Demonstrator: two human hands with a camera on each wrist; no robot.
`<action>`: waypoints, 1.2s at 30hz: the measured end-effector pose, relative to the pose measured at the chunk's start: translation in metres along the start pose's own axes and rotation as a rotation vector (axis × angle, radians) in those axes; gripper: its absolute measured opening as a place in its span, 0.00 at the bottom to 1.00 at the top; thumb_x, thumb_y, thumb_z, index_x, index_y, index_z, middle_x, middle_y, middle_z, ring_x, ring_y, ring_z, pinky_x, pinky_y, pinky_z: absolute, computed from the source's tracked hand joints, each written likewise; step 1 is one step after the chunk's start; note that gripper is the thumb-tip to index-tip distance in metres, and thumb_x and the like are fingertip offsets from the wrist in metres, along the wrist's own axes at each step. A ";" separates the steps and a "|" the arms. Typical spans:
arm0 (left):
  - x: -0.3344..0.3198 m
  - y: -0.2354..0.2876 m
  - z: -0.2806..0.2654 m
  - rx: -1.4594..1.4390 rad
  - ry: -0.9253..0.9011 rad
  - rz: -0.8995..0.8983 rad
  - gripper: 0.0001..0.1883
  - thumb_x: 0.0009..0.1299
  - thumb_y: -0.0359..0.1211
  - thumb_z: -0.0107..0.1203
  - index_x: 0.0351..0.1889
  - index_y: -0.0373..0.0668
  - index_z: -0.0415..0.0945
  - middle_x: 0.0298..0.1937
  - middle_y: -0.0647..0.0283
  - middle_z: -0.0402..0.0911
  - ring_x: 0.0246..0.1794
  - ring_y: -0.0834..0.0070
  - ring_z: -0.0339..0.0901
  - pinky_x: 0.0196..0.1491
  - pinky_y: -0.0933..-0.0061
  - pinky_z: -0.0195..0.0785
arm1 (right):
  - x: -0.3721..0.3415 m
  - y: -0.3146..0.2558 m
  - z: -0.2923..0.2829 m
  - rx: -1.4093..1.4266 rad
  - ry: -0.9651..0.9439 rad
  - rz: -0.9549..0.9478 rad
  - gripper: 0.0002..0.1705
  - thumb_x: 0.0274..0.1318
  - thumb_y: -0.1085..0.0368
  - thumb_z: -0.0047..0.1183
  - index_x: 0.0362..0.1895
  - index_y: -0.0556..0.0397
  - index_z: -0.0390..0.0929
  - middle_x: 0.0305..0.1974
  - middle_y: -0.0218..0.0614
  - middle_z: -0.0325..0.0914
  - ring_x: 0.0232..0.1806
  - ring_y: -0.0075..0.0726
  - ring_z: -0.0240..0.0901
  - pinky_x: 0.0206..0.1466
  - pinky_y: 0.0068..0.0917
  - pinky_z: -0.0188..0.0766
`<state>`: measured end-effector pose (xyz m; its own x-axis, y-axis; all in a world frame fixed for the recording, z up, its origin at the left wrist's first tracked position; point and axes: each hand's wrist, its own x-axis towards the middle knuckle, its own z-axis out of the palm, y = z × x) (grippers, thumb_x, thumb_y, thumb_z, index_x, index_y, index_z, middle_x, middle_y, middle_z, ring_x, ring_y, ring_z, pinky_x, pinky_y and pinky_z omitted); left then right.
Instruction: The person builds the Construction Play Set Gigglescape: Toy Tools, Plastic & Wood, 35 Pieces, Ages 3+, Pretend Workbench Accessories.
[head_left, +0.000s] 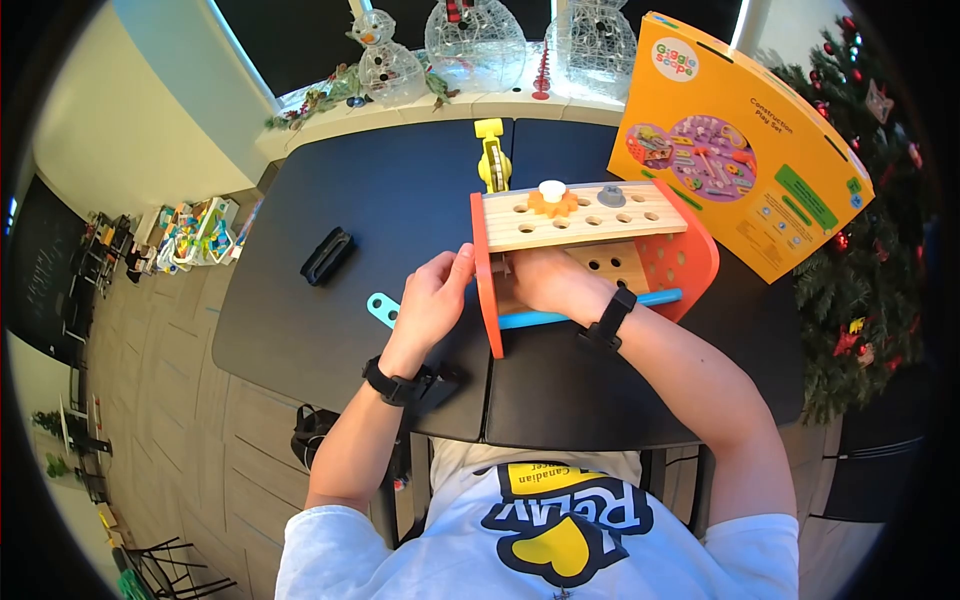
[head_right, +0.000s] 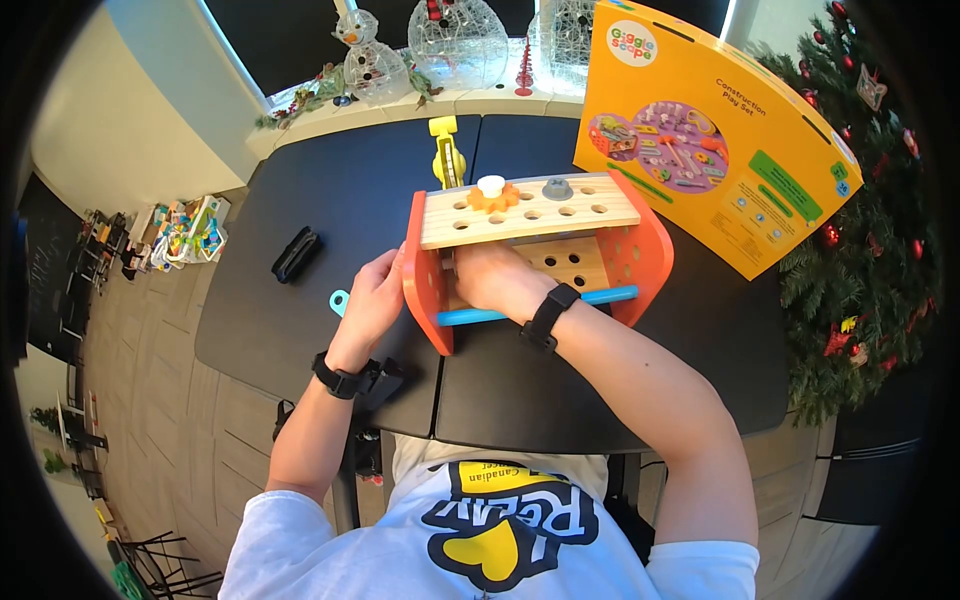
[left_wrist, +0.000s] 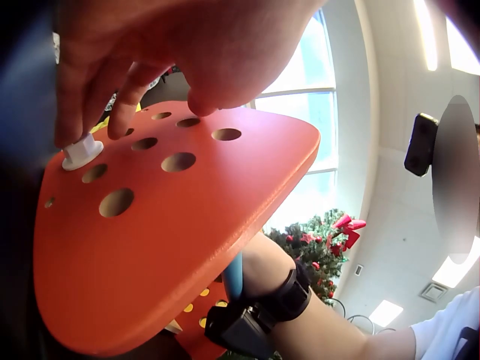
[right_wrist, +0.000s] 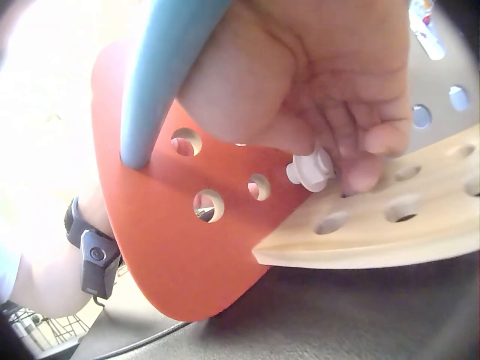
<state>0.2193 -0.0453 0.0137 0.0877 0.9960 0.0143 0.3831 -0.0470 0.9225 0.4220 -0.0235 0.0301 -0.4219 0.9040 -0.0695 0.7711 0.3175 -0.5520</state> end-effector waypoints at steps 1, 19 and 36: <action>0.000 0.000 0.000 0.006 -0.001 -0.003 0.34 0.83 0.58 0.47 0.39 0.31 0.82 0.31 0.56 0.84 0.35 0.72 0.78 0.42 0.67 0.72 | 0.000 0.000 0.000 0.014 0.019 -0.002 0.24 0.61 0.66 0.61 0.60 0.59 0.78 0.58 0.54 0.82 0.61 0.60 0.78 0.65 0.45 0.76; -0.002 0.006 -0.001 0.012 0.007 0.002 0.33 0.84 0.56 0.47 0.39 0.30 0.82 0.33 0.54 0.86 0.35 0.71 0.79 0.43 0.66 0.72 | -0.001 -0.002 0.002 -0.058 0.107 -0.014 0.22 0.59 0.65 0.64 0.57 0.55 0.80 0.55 0.50 0.85 0.56 0.57 0.82 0.60 0.46 0.79; -0.003 0.007 -0.001 0.036 0.007 0.016 0.35 0.84 0.58 0.45 0.42 0.30 0.83 0.33 0.53 0.86 0.37 0.68 0.80 0.46 0.63 0.73 | -0.009 -0.009 -0.008 -0.024 0.093 -0.018 0.23 0.55 0.77 0.57 0.57 0.59 0.80 0.55 0.49 0.85 0.58 0.55 0.81 0.62 0.44 0.78</action>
<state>0.2211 -0.0485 0.0204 0.0872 0.9957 0.0315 0.4148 -0.0650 0.9076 0.4226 -0.0326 0.0426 -0.3903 0.9205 0.0186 0.7755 0.3396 -0.5322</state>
